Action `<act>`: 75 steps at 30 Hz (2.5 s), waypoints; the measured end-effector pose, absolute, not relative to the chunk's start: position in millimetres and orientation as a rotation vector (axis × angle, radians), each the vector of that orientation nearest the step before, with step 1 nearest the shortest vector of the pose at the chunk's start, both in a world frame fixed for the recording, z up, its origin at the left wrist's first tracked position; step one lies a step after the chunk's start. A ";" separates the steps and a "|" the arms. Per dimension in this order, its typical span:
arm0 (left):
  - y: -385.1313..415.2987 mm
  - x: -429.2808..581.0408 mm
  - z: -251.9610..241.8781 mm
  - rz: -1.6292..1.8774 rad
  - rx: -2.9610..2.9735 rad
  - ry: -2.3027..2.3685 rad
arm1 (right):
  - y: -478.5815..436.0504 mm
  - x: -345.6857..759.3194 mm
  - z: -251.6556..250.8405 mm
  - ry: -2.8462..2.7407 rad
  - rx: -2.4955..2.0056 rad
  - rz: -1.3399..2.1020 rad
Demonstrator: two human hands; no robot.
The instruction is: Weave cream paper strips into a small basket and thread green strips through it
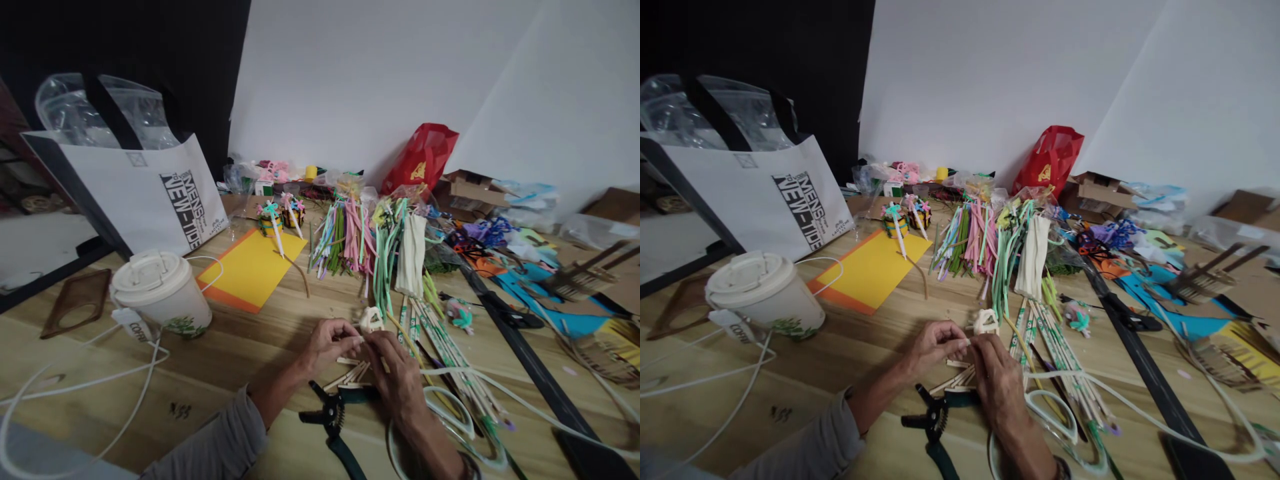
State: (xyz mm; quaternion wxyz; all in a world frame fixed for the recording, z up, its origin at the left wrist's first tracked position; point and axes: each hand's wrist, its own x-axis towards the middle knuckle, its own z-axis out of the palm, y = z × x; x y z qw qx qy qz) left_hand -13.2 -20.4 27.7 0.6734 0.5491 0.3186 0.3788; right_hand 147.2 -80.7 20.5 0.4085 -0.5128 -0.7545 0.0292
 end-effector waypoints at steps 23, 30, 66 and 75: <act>-24.5 -17.7 23.5 1.038 2.319 0.752 | -75.0 147.2 25.7 -1.323 -1.426 1.009; -25.0 -18.6 27.7 1.056 2.460 0.720 | -69.1 149.0 27.7 -1.149 -1.288 1.369; -18.2 -17.0 26.2 0.850 2.071 0.872 | -78.0 149.1 26.0 -1.703 -1.559 0.720; -19.3 -21.7 19.6 0.996 2.562 0.708 | -77.1 147.2 24.6 -1.675 -1.509 0.858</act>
